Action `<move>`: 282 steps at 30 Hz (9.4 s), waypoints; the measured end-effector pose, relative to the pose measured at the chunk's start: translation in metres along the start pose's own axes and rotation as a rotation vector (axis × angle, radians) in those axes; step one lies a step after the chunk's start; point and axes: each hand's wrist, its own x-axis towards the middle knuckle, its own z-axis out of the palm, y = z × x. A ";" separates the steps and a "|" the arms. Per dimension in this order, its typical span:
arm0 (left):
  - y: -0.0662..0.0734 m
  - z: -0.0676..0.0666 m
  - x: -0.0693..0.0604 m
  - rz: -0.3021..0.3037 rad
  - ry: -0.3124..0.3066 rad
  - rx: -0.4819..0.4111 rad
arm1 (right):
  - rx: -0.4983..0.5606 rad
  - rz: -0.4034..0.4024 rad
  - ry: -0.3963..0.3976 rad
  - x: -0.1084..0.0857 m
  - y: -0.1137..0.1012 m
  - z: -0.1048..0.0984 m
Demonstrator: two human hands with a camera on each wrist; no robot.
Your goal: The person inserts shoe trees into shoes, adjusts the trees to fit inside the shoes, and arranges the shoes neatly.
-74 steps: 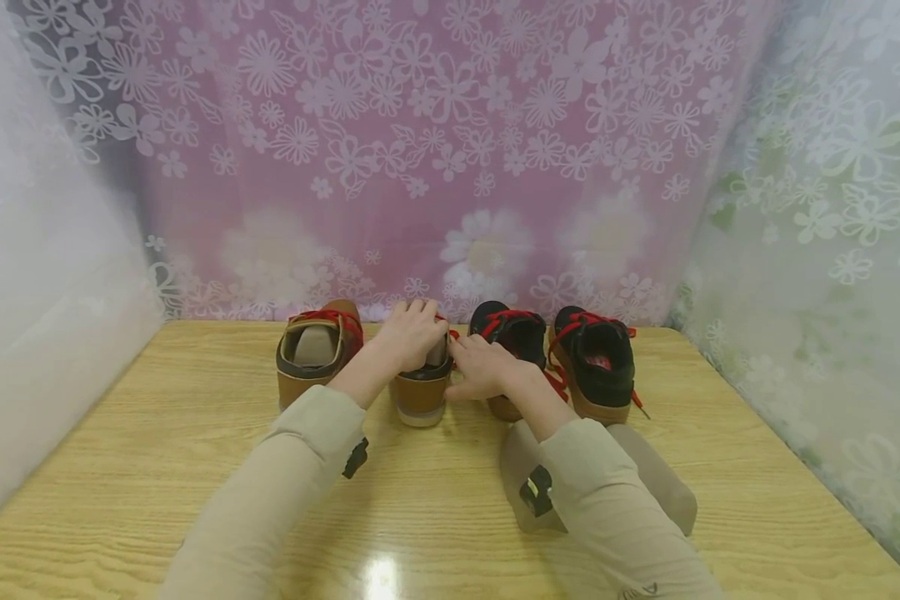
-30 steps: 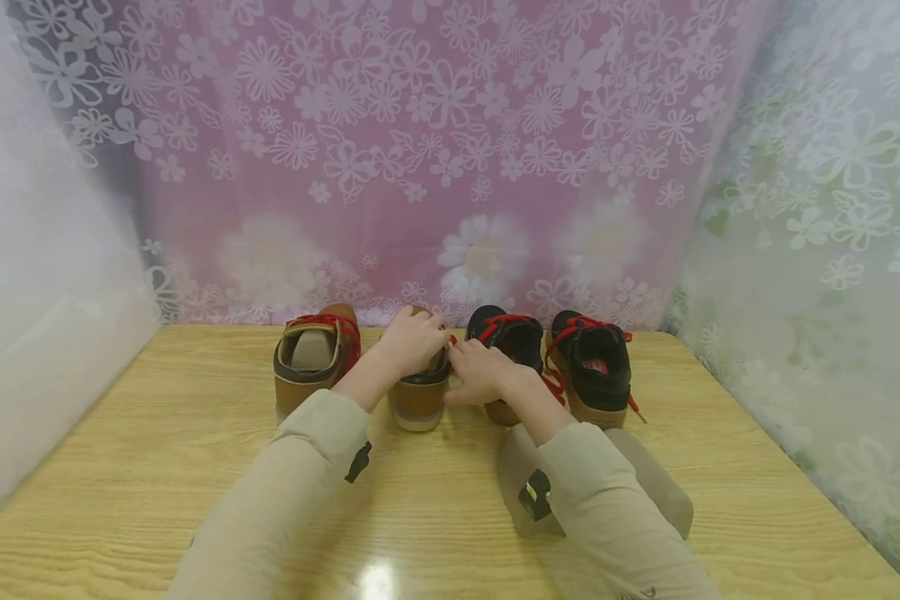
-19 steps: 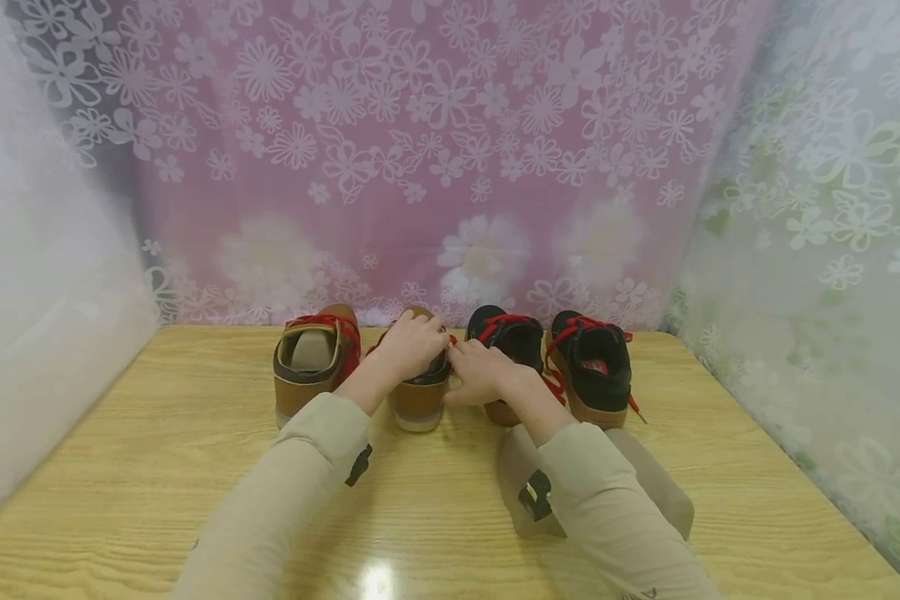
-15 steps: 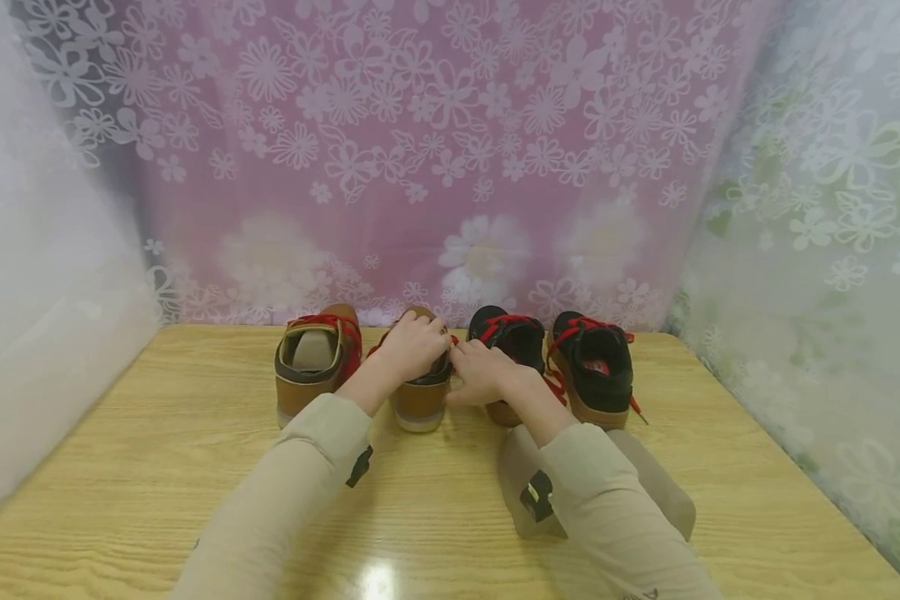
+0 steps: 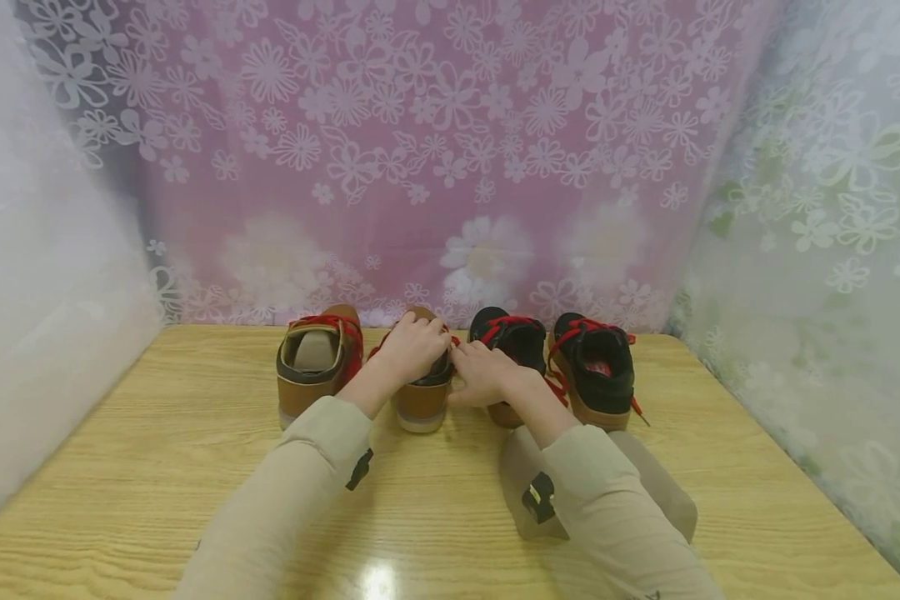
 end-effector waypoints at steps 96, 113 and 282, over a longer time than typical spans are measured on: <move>0.072 -0.024 0.025 -0.164 -0.141 -0.133 | 0.285 -0.010 0.187 -0.120 0.057 -0.003; 0.080 -0.005 0.026 -0.162 -0.067 -0.073 | 0.141 -0.049 0.197 -0.158 0.033 0.029; 0.077 -0.002 0.038 -0.239 -0.109 -0.181 | -0.277 -0.178 0.703 -0.163 0.094 -0.017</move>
